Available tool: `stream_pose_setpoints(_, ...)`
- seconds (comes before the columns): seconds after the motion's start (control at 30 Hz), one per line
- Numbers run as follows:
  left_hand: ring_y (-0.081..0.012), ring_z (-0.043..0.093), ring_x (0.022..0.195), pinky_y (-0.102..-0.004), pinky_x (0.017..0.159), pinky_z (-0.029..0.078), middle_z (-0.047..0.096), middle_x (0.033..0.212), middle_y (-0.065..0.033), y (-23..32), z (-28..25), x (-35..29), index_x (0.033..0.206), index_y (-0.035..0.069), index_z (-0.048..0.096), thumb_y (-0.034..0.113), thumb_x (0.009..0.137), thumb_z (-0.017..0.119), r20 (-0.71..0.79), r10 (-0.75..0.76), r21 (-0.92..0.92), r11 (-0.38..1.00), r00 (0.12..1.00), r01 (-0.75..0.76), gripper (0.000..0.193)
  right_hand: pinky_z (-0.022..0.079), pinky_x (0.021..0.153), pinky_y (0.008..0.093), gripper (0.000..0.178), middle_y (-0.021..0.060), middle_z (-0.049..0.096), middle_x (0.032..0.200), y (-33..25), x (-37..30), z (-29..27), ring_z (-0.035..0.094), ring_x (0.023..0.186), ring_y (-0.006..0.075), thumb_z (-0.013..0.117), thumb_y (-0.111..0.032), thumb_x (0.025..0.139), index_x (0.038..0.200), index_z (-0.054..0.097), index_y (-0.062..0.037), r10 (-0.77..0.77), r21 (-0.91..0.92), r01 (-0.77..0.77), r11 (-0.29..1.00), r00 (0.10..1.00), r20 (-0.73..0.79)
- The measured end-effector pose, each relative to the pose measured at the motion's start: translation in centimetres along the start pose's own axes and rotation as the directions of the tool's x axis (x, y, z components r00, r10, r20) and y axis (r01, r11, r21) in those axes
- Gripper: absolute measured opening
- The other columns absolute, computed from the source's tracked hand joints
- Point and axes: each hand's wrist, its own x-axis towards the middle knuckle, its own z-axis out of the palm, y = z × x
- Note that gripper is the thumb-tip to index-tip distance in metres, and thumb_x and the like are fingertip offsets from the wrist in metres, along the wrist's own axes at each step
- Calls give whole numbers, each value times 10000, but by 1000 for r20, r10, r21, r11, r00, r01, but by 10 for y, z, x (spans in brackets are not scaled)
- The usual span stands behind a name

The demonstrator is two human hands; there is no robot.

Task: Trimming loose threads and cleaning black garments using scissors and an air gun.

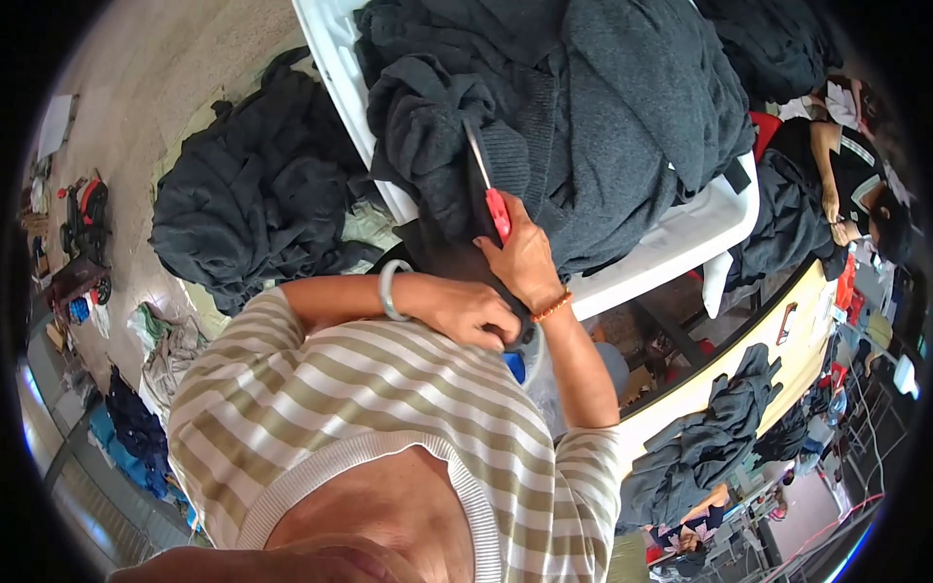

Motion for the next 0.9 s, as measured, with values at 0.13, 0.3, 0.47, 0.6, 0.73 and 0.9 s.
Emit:
stream_pose_setpoints(0.13,-254,635,738,-360,712,509,638,814,-88,20,-62,-41,908,55,686,158,789,707,-501,-59,294,927,863,233,159,460,932,303,513,115,623,1138,30,-49,-12,588,1113,193,690,57,800,1276,509,-6,166,245,-111,963,962,-218)
stream_pose_setpoints(0.3,-348,457,1228,-462,983,431,450,1393,-144,0,-104,-32,1484,183,340,146,675,820,-646,140,741,355,751,571,942,473,910,285,462,120,631,1080,1,-129,-60,618,1024,180,652,91,784,1224,541,3,62,158,-20,987,963,-264)
stream_pose_setpoints(0.47,-348,637,999,-439,842,510,665,1056,-160,13,-80,42,1183,67,601,89,738,717,-479,-104,627,654,871,423,460,424,1001,314,491,134,584,1183,0,-195,-80,568,1122,197,617,105,772,1247,528,17,26,171,45,984,920,-391)
stream_pose_setpoints(0.6,-203,664,1013,-303,835,508,677,1068,-123,42,-64,53,1189,37,596,-23,700,707,-708,230,491,840,668,231,504,481,861,301,482,92,615,1050,13,-229,-77,591,933,170,738,-69,833,1266,538,-4,228,317,-105,943,895,-382)
stream_pose_setpoints(0.73,-133,609,996,-302,892,492,653,1072,-61,113,-48,68,1159,-10,582,49,786,724,-670,525,485,845,526,-226,404,506,776,320,432,143,648,929,12,-253,-54,611,814,157,690,-188,895,1265,568,-1,146,100,-135,986,982,-116)
stream_pose_setpoints(0.9,-267,633,1044,-361,935,482,647,1117,-182,166,56,113,1111,-26,600,135,882,678,-191,646,373,744,739,-554,291,541,794,403,519,234,654,1105,4,-248,-36,673,984,320,625,-341,929,1339,516,-42,393,-413,-212,886,816,424)
